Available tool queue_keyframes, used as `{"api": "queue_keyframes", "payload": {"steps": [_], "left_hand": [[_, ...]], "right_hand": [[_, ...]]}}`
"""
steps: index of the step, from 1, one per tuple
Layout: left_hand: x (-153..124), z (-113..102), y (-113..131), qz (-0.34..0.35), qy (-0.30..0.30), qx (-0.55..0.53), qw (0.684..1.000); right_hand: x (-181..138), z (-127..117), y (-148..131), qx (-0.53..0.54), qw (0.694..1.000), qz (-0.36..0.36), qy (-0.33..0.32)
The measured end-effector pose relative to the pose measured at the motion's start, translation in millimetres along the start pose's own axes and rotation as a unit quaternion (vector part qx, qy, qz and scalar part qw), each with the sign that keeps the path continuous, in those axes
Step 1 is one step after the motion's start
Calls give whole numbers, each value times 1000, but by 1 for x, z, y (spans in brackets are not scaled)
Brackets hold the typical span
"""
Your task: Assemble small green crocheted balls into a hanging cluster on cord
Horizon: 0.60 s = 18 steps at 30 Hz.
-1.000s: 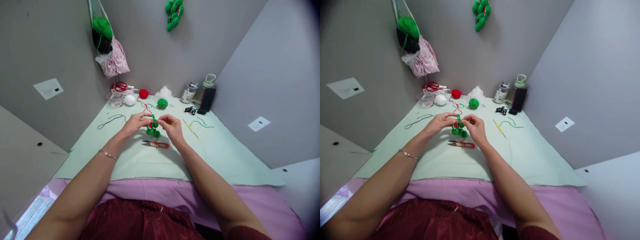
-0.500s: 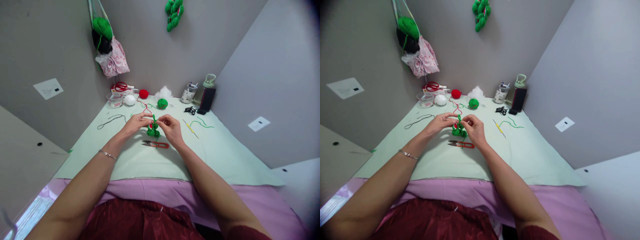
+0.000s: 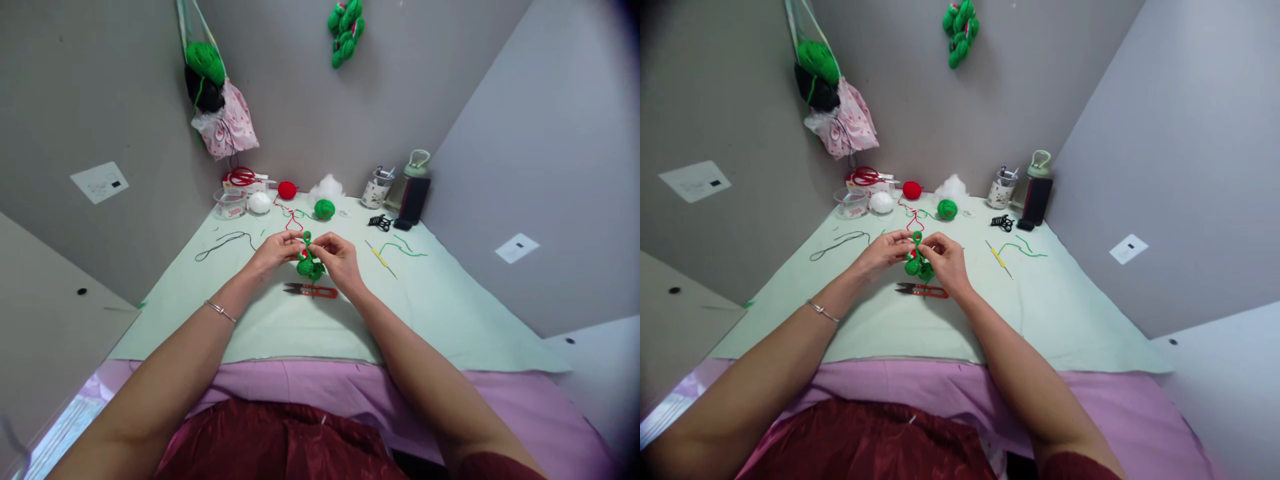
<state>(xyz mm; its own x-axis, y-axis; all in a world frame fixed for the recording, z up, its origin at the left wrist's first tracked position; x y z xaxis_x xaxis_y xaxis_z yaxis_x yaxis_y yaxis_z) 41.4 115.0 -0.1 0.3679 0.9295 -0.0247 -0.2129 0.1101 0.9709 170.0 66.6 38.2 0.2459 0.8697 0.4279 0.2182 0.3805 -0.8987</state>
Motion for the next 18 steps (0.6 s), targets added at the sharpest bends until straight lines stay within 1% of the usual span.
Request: {"api": "queue_keyframes", "payload": {"steps": [3,6,9,13,18], "left_hand": [[-2,0,0,-12,13,-8,1000],[-2,-2,3,-8,20,-10,1000],[-1,-6,3,-5,36,-13,999],[0,-6,-2,2,47,-32,998],[-1,-2,-10,-5,53,-34,998]], "right_hand": [[-1,1,-4,-9,1000,-4,-11],[-2,1,-13,-46,998,-43,-18],[-2,-4,-16,-95,993,-70,-3],[-2,-4,-9,-121,991,-55,3],[-4,4,-5,-154,987,-46,-23]]}}
Point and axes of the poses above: each hand's wrist, its own x-axis towards the middle knuckle, its own z-axis out of the palm, y = z × x, the point moved 10 cm from there along x, towards the middle knuckle, and after that the axes turned 8 degrees about y, right-handed, at the moved point
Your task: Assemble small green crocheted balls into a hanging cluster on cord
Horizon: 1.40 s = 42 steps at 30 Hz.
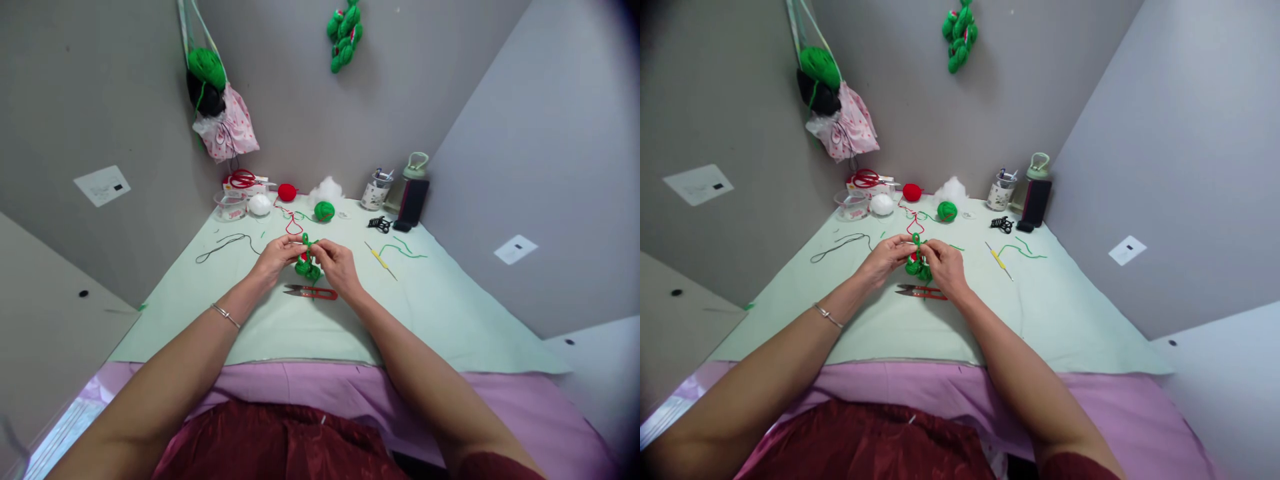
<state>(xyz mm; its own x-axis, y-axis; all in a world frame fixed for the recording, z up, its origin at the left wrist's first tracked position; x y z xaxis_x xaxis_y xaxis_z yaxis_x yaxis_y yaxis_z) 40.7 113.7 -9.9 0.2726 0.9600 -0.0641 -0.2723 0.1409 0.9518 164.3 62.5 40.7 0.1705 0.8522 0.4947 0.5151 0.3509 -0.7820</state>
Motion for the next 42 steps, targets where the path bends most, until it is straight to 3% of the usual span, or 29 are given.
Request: {"api": "queue_keyframes", "payload": {"steps": [3,6,10,12,19,26,34,42], "left_hand": [[-2,3,1,1,-10,9,1000],[-3,14,0,4,-61,33,998],[-5,26,-2,32,-127,83,988],[-3,23,1,48,-115,99,987],[1,2,14,63,-25,94,993],[2,8,5,42,-72,106,991],[-1,9,9,26,-73,133,988],[2,6,7,36,-72,147,986]], "right_hand": [[4,-8,1,-14,1000,1,19],[10,-23,0,23,998,-3,58],[13,-14,1,108,994,15,-6],[12,-6,5,133,990,33,-38],[8,3,13,185,977,88,-58],[2,14,15,181,970,97,-127],[-3,20,18,215,949,146,-177],[-2,21,13,254,938,147,-182]]}}
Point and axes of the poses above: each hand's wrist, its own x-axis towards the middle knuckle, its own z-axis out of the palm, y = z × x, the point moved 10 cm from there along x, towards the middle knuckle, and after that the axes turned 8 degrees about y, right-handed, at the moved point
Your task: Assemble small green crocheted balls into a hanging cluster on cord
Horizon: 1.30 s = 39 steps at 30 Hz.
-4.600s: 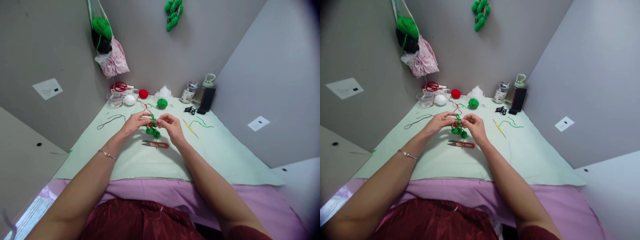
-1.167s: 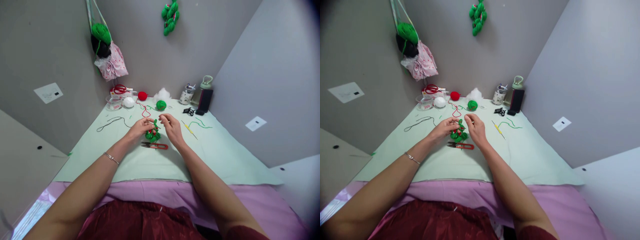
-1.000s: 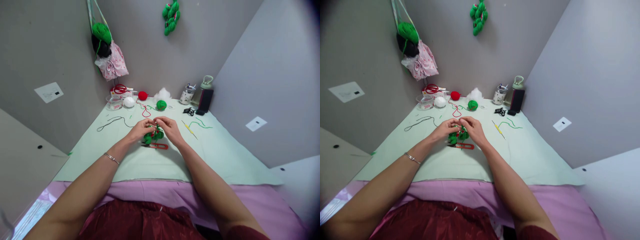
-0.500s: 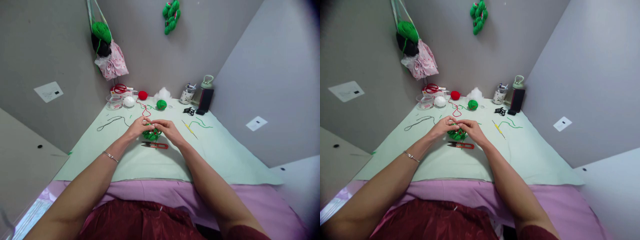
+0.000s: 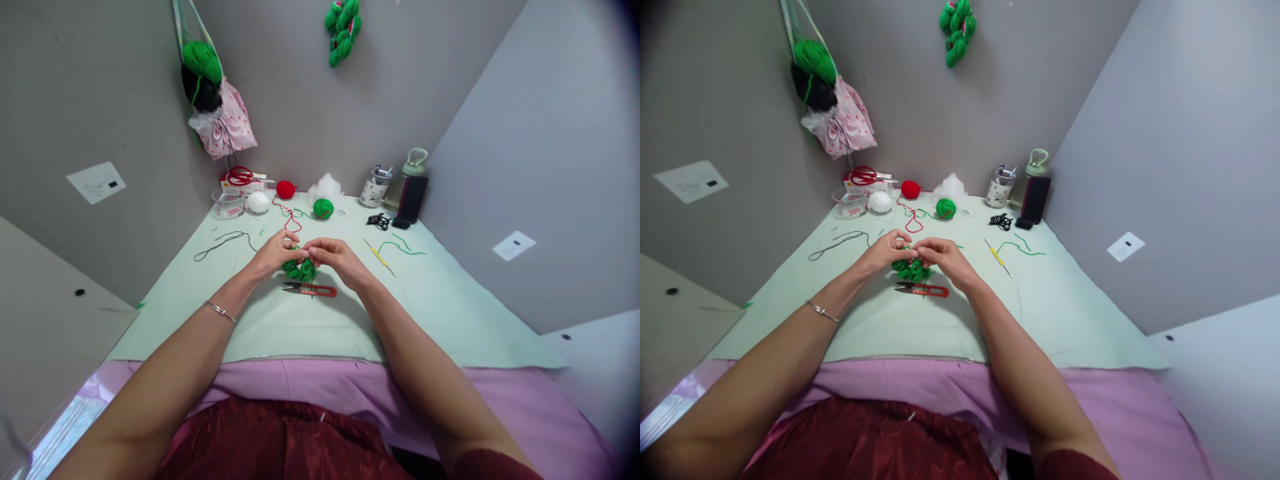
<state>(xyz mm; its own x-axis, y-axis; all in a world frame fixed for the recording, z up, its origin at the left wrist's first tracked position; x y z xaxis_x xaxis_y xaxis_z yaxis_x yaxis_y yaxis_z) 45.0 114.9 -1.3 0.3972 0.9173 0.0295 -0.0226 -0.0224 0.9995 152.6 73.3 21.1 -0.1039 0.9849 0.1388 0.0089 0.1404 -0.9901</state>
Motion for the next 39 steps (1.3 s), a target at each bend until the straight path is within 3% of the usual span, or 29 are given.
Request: {"api": "queue_keyframes", "payload": {"steps": [10,15,22,27,33,39], "left_hand": [[-3,2,4,-6,-14,-20,1000],[-3,4,1,-13,-27,-37,999],[-6,12,1,-46,-55,-61,996],[-11,17,2,-58,-67,-60,994],[-12,29,-3,-46,-129,-58,989],[-15,30,-1,-66,-130,-71,987]], "right_hand": [[1,-2,6,52,998,46,4],[1,-3,2,24,999,17,12],[5,-25,-5,33,993,-26,113],[4,-32,-5,98,988,-5,121],[4,-12,3,161,985,50,43],[10,-37,4,268,955,40,120]]}}
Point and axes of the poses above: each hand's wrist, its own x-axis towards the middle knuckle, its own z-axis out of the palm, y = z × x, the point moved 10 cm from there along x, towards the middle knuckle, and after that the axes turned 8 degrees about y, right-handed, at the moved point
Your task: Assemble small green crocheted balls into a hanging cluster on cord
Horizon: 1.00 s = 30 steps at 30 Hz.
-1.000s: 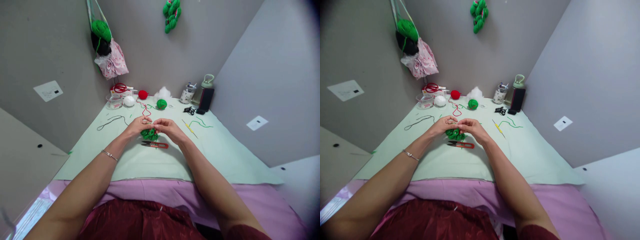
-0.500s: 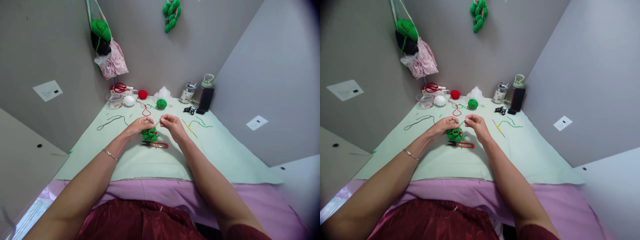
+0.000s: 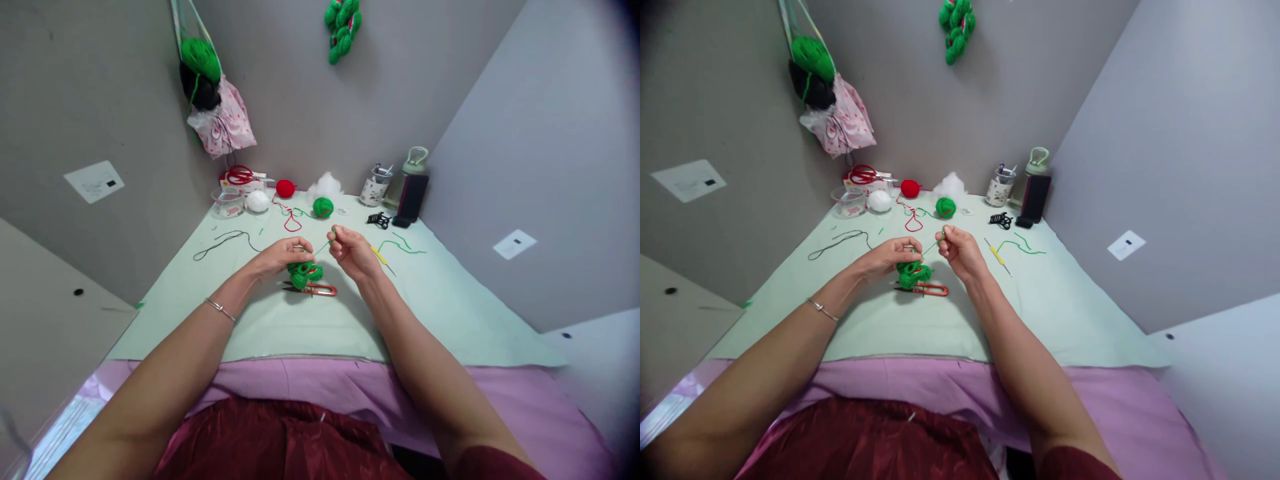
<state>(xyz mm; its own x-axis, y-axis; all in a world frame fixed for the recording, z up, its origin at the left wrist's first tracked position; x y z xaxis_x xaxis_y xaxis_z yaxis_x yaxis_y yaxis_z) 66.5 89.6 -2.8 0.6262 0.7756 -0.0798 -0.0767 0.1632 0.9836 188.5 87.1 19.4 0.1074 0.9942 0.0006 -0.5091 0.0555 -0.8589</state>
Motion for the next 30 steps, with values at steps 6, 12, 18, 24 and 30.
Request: {"api": "queue_keyframes", "payload": {"steps": [6,12,18,24,30], "left_hand": [[-3,0,4,1,0,3,1000],[-4,-1,4,4,19,-8,1000],[-5,1,6,9,22,3,1000],[-5,1,5,10,23,5,1000],[-4,4,4,16,8,14,1000]], "right_hand": [[-2,1,3,16,1000,14,9],[-5,9,10,-19,999,26,-6],[-6,8,9,-40,999,4,-5],[-8,12,11,-46,999,20,-21],[-9,14,-2,-31,999,-16,-31]]}}
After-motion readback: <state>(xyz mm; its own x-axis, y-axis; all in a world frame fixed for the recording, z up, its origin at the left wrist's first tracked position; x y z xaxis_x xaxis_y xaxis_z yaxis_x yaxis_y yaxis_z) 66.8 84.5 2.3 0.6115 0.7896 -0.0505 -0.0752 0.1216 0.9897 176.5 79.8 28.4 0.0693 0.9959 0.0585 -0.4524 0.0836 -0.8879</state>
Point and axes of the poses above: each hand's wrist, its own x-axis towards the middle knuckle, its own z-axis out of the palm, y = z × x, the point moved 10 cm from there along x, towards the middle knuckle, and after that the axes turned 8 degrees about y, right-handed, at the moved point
